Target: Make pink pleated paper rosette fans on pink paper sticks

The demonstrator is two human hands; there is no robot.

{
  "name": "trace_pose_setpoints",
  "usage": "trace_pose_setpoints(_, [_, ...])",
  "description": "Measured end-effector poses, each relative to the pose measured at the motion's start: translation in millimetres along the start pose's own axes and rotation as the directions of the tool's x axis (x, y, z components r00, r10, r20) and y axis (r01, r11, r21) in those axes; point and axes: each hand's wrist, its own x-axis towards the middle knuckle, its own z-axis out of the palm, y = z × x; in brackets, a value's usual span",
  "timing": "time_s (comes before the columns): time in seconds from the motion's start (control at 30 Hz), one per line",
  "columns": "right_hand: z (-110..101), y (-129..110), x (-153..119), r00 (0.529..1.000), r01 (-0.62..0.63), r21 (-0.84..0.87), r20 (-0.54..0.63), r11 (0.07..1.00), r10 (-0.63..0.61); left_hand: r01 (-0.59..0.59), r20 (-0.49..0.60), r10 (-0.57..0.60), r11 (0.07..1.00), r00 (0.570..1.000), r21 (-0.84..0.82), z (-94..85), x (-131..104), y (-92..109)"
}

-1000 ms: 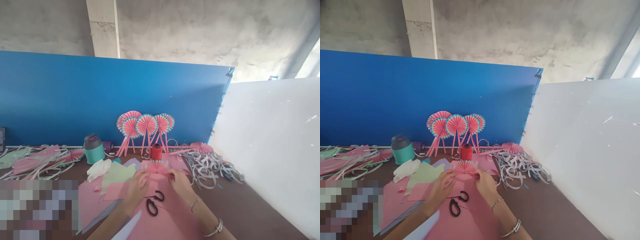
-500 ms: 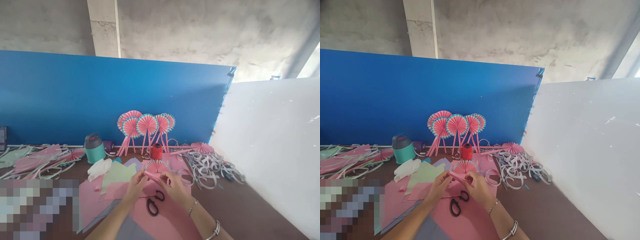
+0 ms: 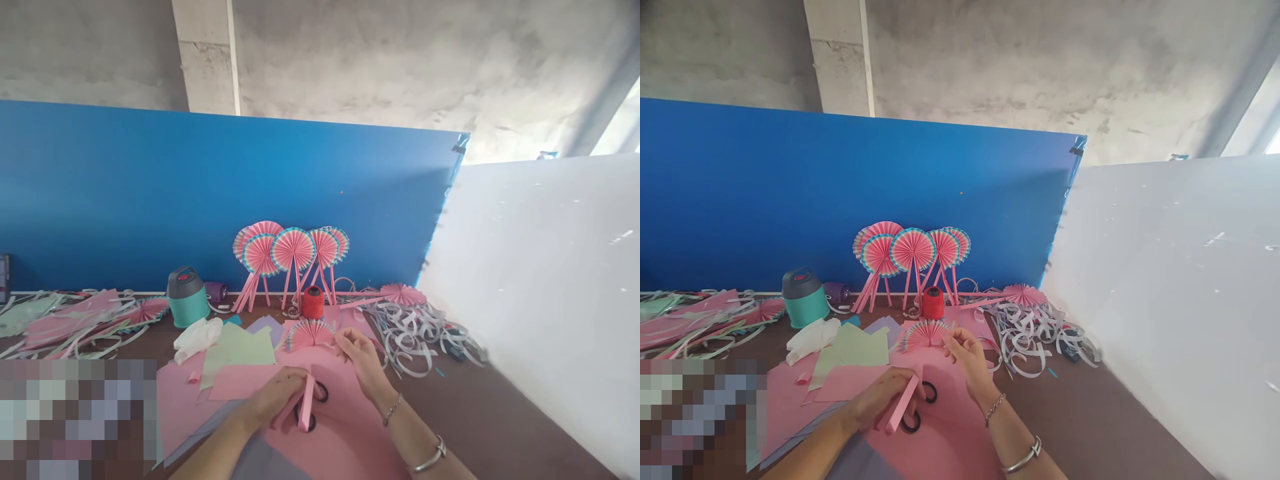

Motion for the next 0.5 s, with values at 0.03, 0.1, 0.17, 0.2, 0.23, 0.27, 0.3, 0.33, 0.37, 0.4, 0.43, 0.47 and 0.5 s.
trace_pose_setpoints(0.03, [-1,0,0,0.998,-0.035,0.014,0.052,0.999,0.034,-0.006,0.003,0.006,1.000,1.000,-0.013,0.8,0,-1])
trace_pose_setpoints(0.1, [0,0,-2,0.979,-0.097,0.007,0.180,0.995,0.094,-0.043,-0.028,0.042,0.999,0.999,-0.013,1.0,2,-4])
trace_pose_setpoints(0.17, [3,1,-5,0.942,-0.123,-0.013,0.314,0.992,0.121,-0.067,-0.075,0.067,0.998,0.995,0.011,-0.1,5,-7])
trace_pose_setpoints(0.2, [4,1,-7,0.926,-0.120,-0.017,0.358,0.993,0.118,-0.064,-0.094,0.066,0.998,0.993,0.022,-0.7,7,-9])
trace_pose_setpoints(0.23, [6,2,-8,0.922,-0.113,-0.016,0.372,0.993,0.111,-0.051,-0.107,0.054,0.998,0.993,0.031,-1.1,8,-10])
trace_pose_setpoints(0.27, [8,2,-9,0.928,-0.105,-0.010,0.359,0.994,0.102,-0.029,-0.111,0.033,0.999,0.993,0.038,-1.0,8,-11])
trace_pose_setpoints(0.3, [10,3,-10,0.939,-0.098,-0.005,0.329,0.995,0.094,-0.004,-0.108,0.008,0.999,0.994,0.044,-0.4,9,-11])
trace_pose_setpoints(0.33, [12,4,-11,0.950,-0.093,-0.003,0.298,0.996,0.089,0.018,-0.100,-0.013,0.999,0.995,0.051,0.6,9,-11])
trace_pose_setpoints(0.37, [13,5,-11,0.959,-0.094,0.004,0.269,0.996,0.089,0.033,-0.087,-0.028,0.998,0.996,0.060,2.1,8,-10])
trace_pose_setpoints(0.4, [14,6,-11,0.962,-0.106,0.026,0.256,0.994,0.096,0.039,-0.069,-0.034,0.997,0.997,0.067,3.9,7,-9])
trace_pose_setpoints(0.43, [15,7,-12,0.959,-0.132,0.064,0.261,0.989,0.111,0.037,-0.052,-0.033,0.996,0.998,0.078,5.7,7,-8])
trace_pose_setpoints(0.47, [16,7,-11,0.955,-0.167,0.118,0.267,0.979,0.130,0.027,-0.042,-0.023,0.995,0.999,0.100,7.3,6,-6])
trace_pose_setpoints(0.5, [15,8,-10,0.953,-0.206,0.181,0.261,0.962,0.155,0.009,-0.036,-0.004,0.990,0.999,0.139,8.5,5,-5])
